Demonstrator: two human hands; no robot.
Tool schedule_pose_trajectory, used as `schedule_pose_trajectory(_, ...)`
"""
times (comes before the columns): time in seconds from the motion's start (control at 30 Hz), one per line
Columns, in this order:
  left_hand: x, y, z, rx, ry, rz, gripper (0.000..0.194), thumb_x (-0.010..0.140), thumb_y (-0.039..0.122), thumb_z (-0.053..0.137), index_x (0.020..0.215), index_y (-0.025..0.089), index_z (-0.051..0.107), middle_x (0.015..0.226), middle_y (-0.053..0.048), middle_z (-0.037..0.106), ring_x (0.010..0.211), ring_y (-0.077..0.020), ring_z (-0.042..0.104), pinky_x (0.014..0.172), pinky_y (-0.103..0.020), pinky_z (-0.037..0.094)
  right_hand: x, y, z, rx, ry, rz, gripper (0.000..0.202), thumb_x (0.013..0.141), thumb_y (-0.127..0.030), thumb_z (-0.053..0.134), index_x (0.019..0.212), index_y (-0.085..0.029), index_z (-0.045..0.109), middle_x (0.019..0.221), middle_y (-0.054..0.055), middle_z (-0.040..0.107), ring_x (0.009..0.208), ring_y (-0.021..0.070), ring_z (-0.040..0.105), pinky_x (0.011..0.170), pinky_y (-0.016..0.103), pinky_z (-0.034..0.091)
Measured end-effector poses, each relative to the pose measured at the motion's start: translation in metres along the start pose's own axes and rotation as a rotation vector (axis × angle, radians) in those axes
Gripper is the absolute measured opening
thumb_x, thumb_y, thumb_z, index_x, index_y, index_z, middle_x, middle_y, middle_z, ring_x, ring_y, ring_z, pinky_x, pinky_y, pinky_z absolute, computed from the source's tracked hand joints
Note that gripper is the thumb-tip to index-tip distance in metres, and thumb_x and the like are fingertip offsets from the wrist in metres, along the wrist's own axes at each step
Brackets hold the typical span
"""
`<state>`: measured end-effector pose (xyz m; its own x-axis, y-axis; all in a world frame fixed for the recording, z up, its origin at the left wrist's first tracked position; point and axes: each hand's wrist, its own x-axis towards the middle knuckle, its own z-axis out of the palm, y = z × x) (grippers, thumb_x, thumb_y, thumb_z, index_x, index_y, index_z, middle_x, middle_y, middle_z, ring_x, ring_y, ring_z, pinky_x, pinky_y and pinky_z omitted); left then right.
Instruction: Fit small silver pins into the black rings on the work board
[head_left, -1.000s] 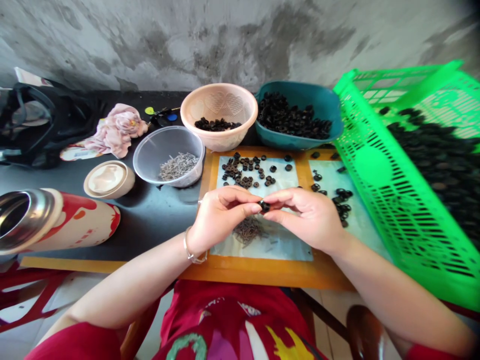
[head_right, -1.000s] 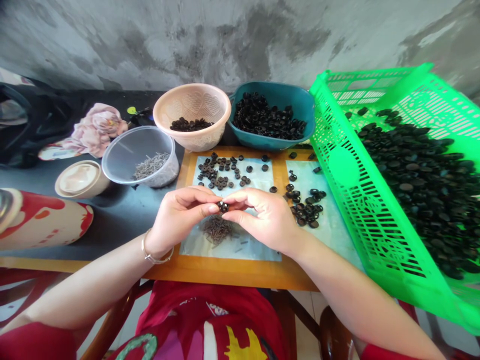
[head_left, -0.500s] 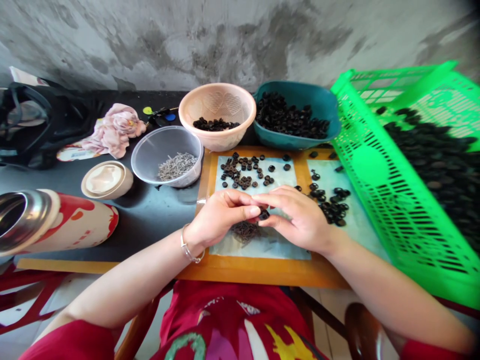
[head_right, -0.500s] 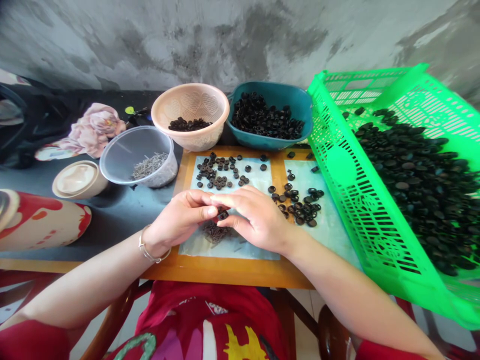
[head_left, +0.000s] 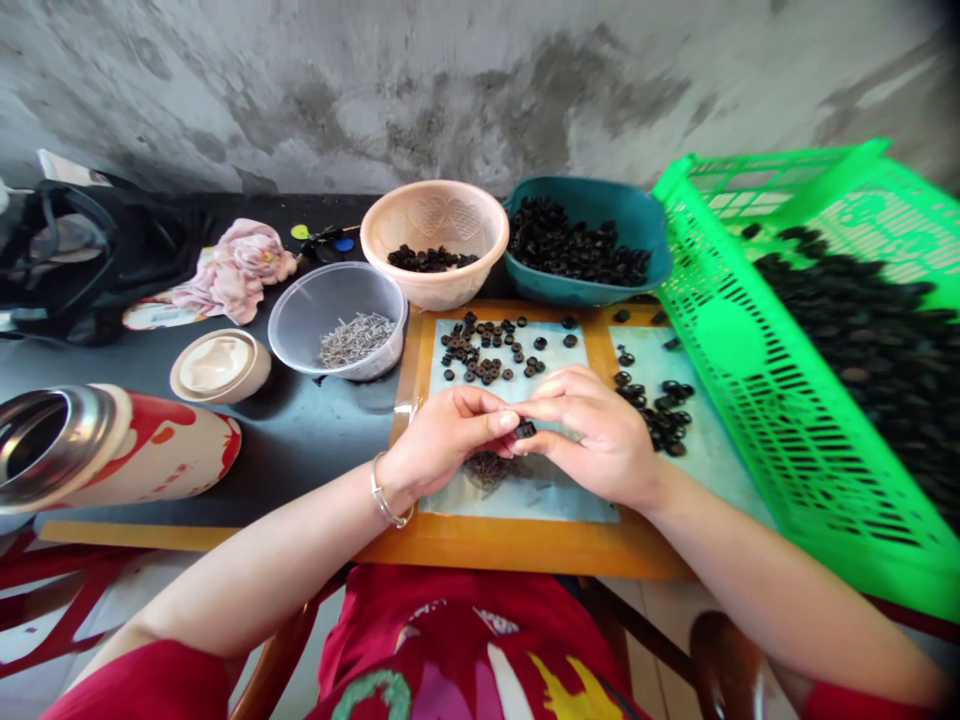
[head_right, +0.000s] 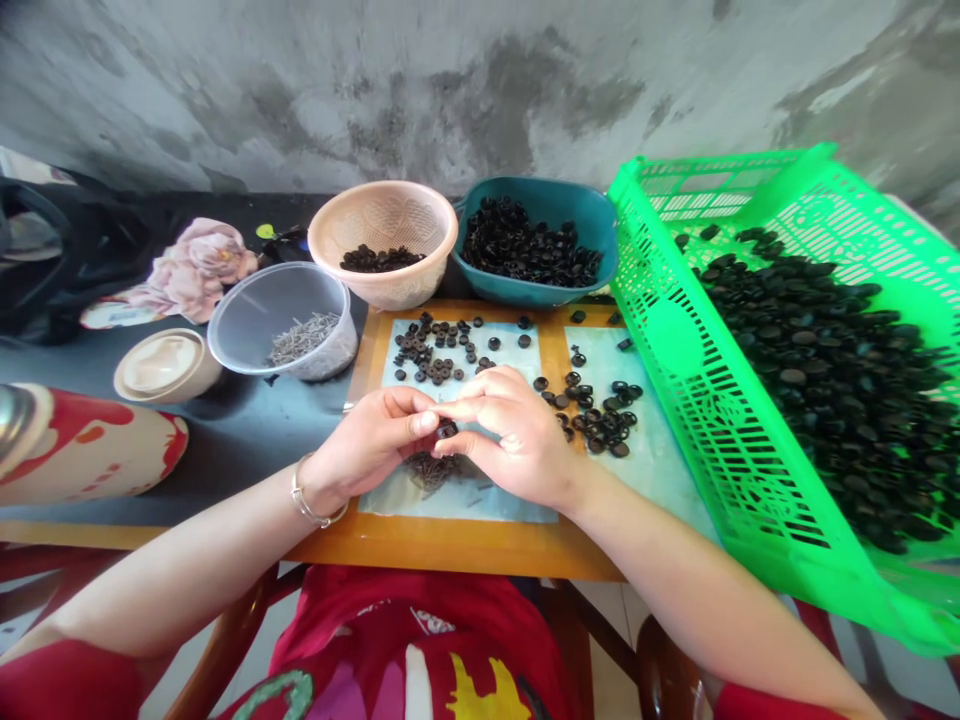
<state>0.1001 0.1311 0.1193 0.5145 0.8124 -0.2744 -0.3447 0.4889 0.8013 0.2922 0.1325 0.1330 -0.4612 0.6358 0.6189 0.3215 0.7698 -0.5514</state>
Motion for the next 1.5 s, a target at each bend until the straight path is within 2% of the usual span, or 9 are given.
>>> schedule_pose_trajectory(0.1,-0.001,-0.001,0.001,0.0,0.005,0.039,0.029,0.073,0.032,0.082,0.09,0.011,0.071,0.072,-0.004,0.072,0.062,-0.0097,0.066,0.063,-0.021,0.054,-0.001,0.001,0.0,0.022,0.032,0.004,0.022,0.083,-0.028,0.075,0.103,-0.021,0.072,0.081,0.004,0.065,0.077,0.0188,0.061,0.072,0.037,0.051)
schedule_pose_trajectory(0.23,-0.004,0.0,0.005,0.029,-0.021,0.091,0.05,0.064,0.025,0.088,0.11,0.014,0.069,0.085,-0.005,0.074,0.073,-0.0128,0.069,0.072,-0.024,0.058,-0.001,0.002,-0.001,0.032,0.053,0.022,0.015,0.084,-0.024,0.074,0.098,-0.02,0.071,0.082,0.005,0.065,0.077,0.0197,0.062,0.071,0.037,0.051)
schedule_pose_trajectory(0.33,-0.007,0.0,0.009,0.103,0.038,0.108,0.052,0.057,0.015,0.09,0.106,0.014,0.071,0.092,-0.006,0.075,0.078,-0.0128,0.069,0.078,-0.026,0.058,-0.001,0.003,-0.001,0.036,0.047,0.032,0.013,0.085,-0.024,0.072,0.097,-0.02,0.071,0.083,0.006,0.065,0.079,0.0203,0.061,0.07,0.037,0.052)
schedule_pose_trajectory(0.43,-0.007,-0.001,0.011,0.132,0.064,0.124,0.051,0.057,0.014,0.09,0.105,0.013,0.072,0.094,-0.007,0.076,0.078,-0.0141,0.07,0.081,-0.029,0.059,-0.001,0.002,0.0,0.032,0.041,0.026,0.011,0.086,-0.024,0.071,0.096,-0.019,0.069,0.083,0.006,0.064,0.08,0.0207,0.061,0.071,0.037,0.052)
schedule_pose_trajectory(0.63,-0.008,-0.001,0.01,0.139,0.003,0.142,0.049,0.058,0.016,0.089,0.104,0.013,0.072,0.095,-0.009,0.077,0.084,-0.0189,0.073,0.084,-0.032,0.059,-0.003,-0.001,0.005,0.017,0.069,-0.001,0.009,0.089,-0.024,0.064,0.096,-0.018,0.064,0.078,0.006,0.059,0.078,0.0219,0.058,0.071,0.039,0.049)
schedule_pose_trajectory(0.9,-0.011,0.001,0.011,0.141,-0.072,0.143,0.044,0.063,0.019,0.087,0.104,0.013,0.072,0.092,-0.009,0.077,0.086,-0.0204,0.074,0.084,-0.031,0.06,-0.006,-0.007,0.006,-0.038,0.102,-0.086,0.013,0.087,-0.017,0.061,0.098,-0.021,0.056,0.078,0.004,0.056,0.073,0.0207,0.055,0.066,0.038,0.049)
schedule_pose_trajectory(1.03,-0.011,0.002,0.009,0.111,-0.098,0.135,0.041,0.065,0.018,0.086,0.103,0.014,0.072,0.092,-0.009,0.077,0.085,-0.0191,0.074,0.082,-0.029,0.059,-0.007,-0.006,0.006,-0.051,0.14,-0.093,0.013,0.087,-0.016,0.061,0.098,-0.021,0.057,0.076,0.004,0.057,0.073,0.021,0.056,0.067,0.039,0.048)
schedule_pose_trajectory(1.27,-0.009,0.001,0.006,0.096,-0.118,0.173,0.035,0.073,0.035,0.081,0.097,0.012,0.07,0.08,-0.009,0.076,0.076,-0.0214,0.074,0.078,-0.035,0.059,-0.003,-0.003,0.0,-0.106,0.123,-0.02,0.012,0.09,-0.029,0.065,0.1,-0.022,0.063,0.081,0.004,0.063,0.078,0.0204,0.059,0.073,0.038,0.048)
schedule_pose_trajectory(1.5,-0.007,0.002,0.002,0.222,-0.074,0.186,0.028,0.08,0.04,0.074,0.082,0.012,0.072,0.073,-0.007,0.073,0.071,-0.0168,0.07,0.075,-0.029,0.055,-0.003,0.002,0.0,-0.152,0.029,-0.075,0.025,0.09,-0.026,0.065,0.113,-0.019,0.062,0.095,0.008,0.07,0.085,0.0216,0.062,0.08,0.041,0.049)
